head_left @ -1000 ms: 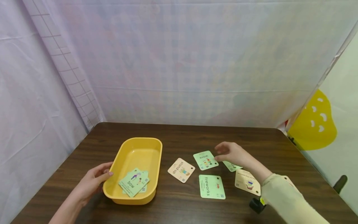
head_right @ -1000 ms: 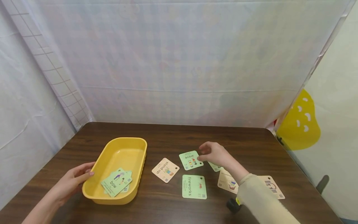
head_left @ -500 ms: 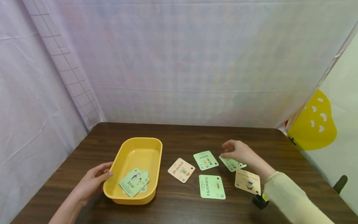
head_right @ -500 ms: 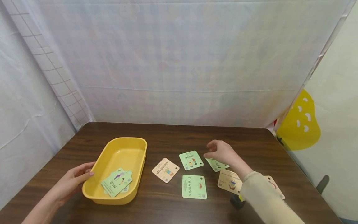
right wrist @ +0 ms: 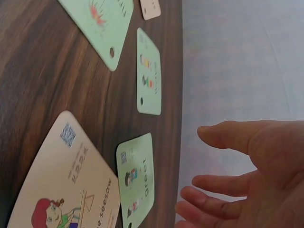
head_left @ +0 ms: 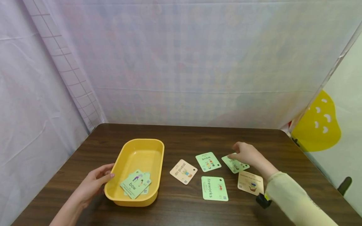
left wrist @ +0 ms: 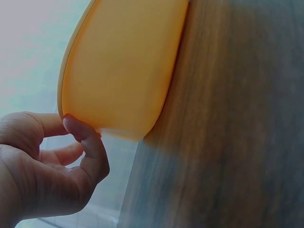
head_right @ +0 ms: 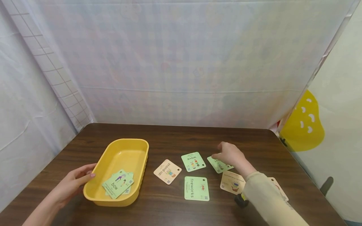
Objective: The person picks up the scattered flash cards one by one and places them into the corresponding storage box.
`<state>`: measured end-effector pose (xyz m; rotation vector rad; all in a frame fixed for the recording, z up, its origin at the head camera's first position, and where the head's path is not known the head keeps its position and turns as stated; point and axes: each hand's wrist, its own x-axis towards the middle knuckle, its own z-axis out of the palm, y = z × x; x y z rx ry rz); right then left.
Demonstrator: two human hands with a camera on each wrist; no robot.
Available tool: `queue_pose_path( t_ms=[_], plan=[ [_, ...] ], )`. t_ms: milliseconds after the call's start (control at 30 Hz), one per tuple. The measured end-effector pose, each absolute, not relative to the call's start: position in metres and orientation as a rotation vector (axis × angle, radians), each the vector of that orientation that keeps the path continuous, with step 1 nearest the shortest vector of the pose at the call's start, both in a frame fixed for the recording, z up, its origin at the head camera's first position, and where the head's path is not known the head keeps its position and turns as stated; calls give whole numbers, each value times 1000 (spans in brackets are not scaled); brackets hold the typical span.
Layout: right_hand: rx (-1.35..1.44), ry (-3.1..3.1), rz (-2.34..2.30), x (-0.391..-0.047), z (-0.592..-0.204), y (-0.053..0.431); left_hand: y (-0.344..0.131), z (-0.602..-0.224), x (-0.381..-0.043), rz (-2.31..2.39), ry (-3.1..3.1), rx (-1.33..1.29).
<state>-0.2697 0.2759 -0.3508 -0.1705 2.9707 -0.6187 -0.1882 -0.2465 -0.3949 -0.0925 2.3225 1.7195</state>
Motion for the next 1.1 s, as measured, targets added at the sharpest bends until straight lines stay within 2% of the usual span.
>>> queue_pose_path(
  t_ms=[500,1100],
  plan=[
    [-27,2966,-337,-273,-358,282,-246,-395,-188,1717,2335,-91],
    [54,2925,-296,-279,-371,286,-246,-395,-187,1719,2330,-83]
  ],
)
